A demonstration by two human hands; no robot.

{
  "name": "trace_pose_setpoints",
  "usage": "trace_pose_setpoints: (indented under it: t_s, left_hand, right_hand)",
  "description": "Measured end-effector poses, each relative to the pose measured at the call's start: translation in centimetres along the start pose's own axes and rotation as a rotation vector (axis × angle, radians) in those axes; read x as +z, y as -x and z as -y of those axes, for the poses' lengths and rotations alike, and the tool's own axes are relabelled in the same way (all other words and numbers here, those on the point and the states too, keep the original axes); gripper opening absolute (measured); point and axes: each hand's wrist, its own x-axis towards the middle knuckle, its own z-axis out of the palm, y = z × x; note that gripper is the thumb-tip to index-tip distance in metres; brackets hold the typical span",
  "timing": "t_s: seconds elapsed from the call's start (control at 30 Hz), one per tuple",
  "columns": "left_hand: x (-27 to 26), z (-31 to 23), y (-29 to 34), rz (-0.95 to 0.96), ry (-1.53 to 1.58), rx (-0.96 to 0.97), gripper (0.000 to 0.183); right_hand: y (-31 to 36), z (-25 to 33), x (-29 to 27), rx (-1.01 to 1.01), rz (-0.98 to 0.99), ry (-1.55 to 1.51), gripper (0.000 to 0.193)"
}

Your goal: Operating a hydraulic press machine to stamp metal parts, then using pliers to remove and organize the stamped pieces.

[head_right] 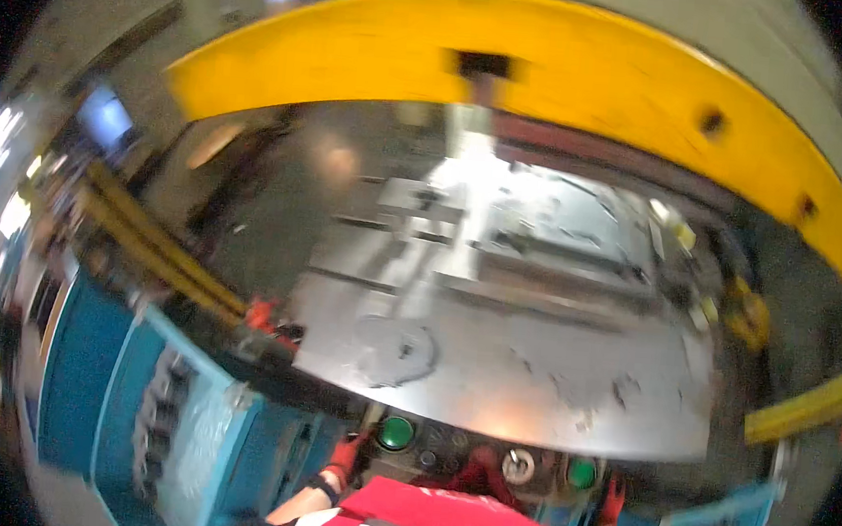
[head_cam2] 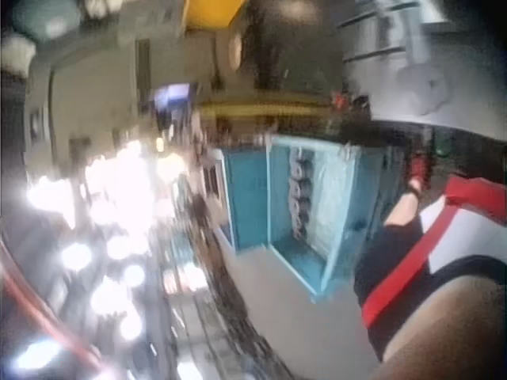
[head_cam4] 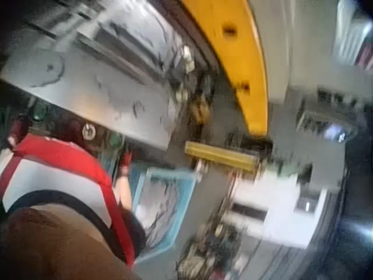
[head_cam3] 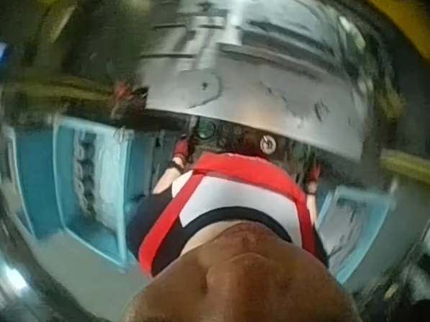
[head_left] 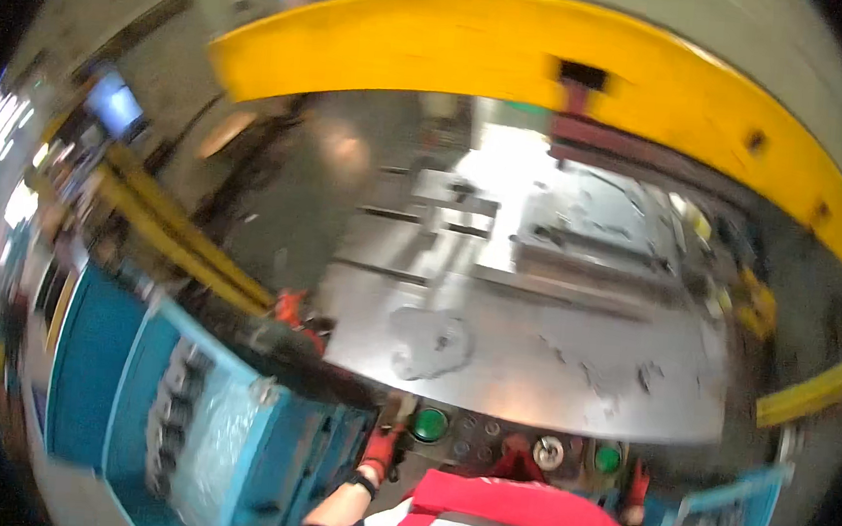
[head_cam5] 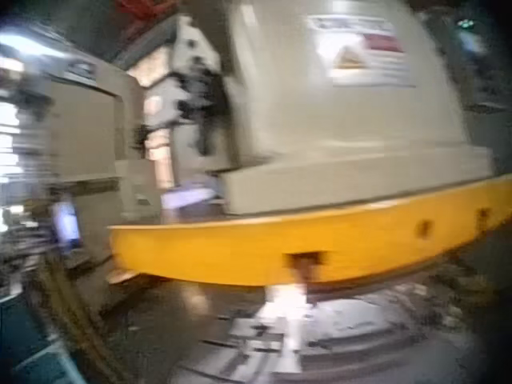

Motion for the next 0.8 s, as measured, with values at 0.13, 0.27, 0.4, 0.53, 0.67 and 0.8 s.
trace_pose_setpoints:
  t_s: [0.13, 0.27, 0.4, 0.53, 0.67, 0.8]
  left_hand:
    - [4.1, -0.2, -2.0, -0.161, -0.456, 0.249, 0.079]
    - [6.5, 1.0, -3.9, -0.377, -0.532, 0.099, 0.088]
    - [6.1, 1.5, -3.7, -0.383, -0.519, -0.038, 0.086]
    - [6.2, 0.4, -2.7, -0.366, -0.534, -0.060, 0.087]
    - [5.8, -1.2, -1.4, -0.341, -0.581, -0.027, 0.089]
    - [5.7, -0.9, -1.3, -0.347, -0.587, -0.082, 0.089]
  right_hand:
    - [-6.7, 3.8, 1.7, 0.083, 0.181, -0.315, 0.052]
    - [-16.2, 14.1, 1.4, -0.069, 0.296, -0.341, 0.055]
    - [-19.9, 19.2, 1.6, -0.188, 0.384, -0.320, 0.057]
    - [-21.3, 21.0, 1.7, -0.239, 0.422, -0.324, 0.060]
    - [-21.5, 20.7, 1.3, -0.222, 0.428, -0.340, 0.062]
    - [-21.1, 19.8, 1.3, -0.189, 0.433, -0.347, 0.065]
